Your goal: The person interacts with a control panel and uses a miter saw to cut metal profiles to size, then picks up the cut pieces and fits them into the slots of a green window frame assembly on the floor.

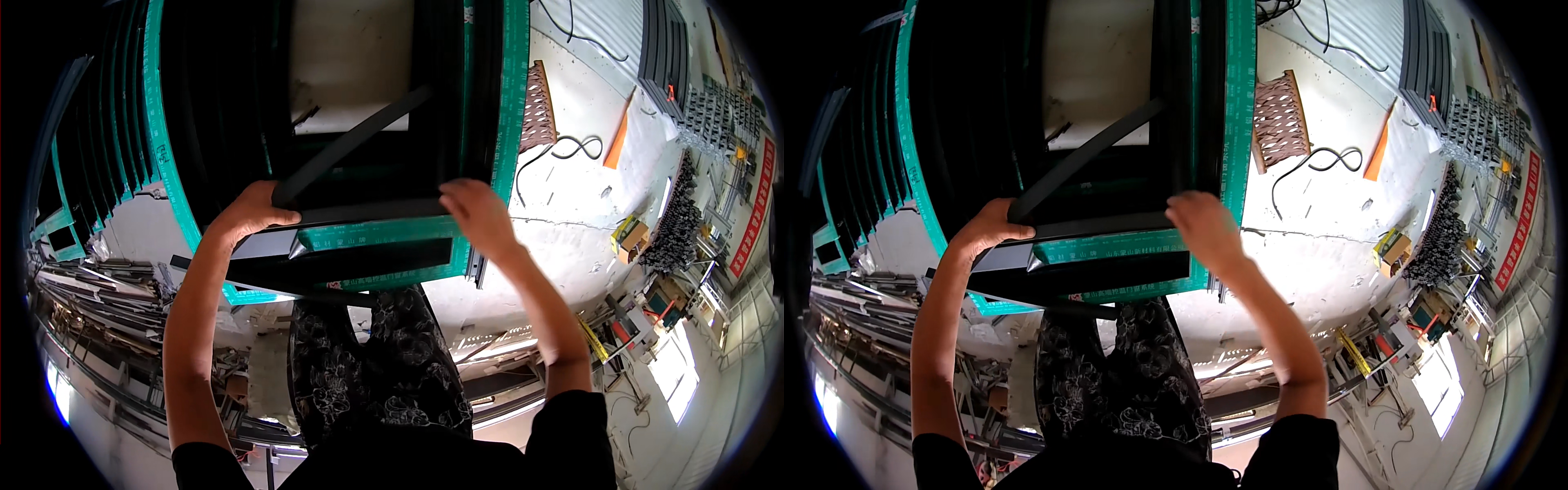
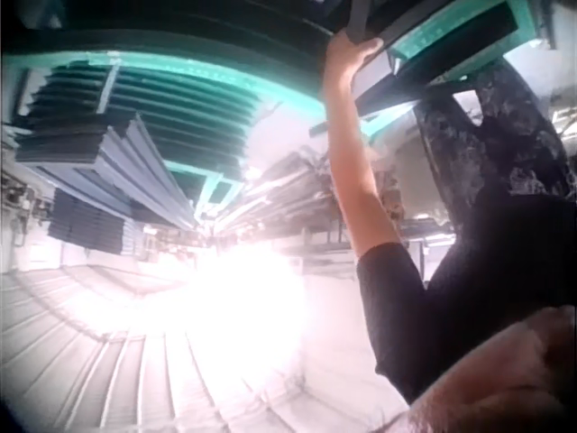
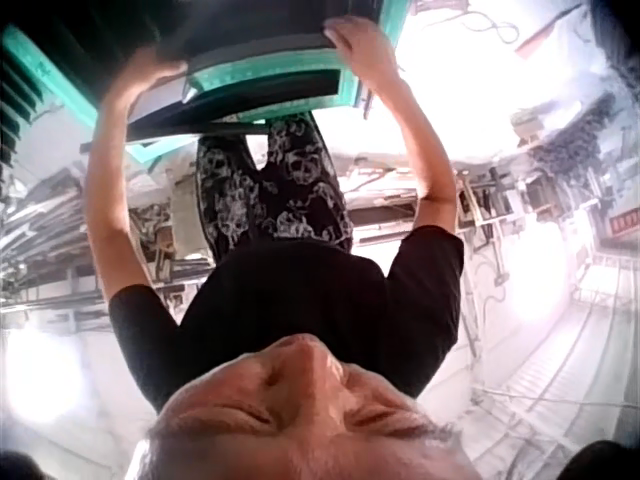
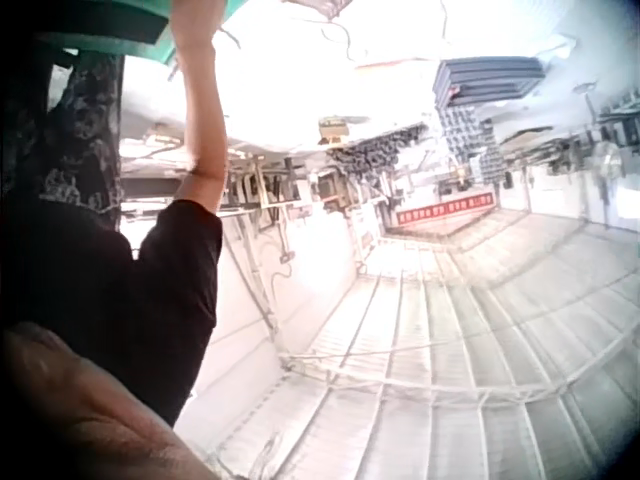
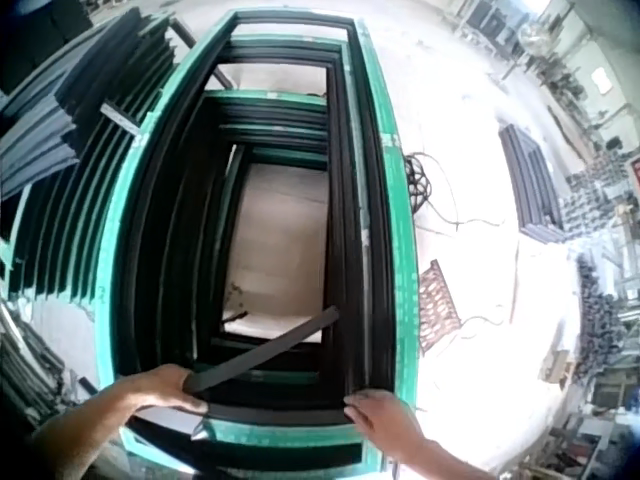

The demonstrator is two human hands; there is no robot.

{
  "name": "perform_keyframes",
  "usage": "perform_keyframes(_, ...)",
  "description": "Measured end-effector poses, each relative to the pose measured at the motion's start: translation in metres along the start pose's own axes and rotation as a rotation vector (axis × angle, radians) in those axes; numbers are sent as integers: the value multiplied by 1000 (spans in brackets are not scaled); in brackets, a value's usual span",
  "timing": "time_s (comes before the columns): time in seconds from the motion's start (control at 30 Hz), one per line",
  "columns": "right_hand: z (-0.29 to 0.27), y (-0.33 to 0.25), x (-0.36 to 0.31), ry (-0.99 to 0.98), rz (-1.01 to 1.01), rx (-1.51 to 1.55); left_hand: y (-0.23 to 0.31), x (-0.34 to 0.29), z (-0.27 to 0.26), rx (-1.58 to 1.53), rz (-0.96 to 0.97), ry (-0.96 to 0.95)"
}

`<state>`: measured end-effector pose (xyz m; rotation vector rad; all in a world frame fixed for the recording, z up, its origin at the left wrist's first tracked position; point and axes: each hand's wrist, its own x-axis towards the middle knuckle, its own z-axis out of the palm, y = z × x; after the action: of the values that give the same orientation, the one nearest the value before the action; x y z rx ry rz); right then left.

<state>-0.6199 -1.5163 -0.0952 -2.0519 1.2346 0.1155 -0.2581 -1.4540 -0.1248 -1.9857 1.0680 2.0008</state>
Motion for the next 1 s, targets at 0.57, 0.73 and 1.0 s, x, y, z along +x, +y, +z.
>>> perform_keyframes(0.57, 16, -6, 37, 264, -60, -118, -10, -16, 14, -83, 59, 71)
perform_keyframes(0.73, 10, -21, 1, -188, -90, -167, -2, -19, 12, -58, 90, 51)
perform_keyframes(1.0, 53, -22, -13, -1, -279, -428, -6, -25, 30, 131, 156, 228)
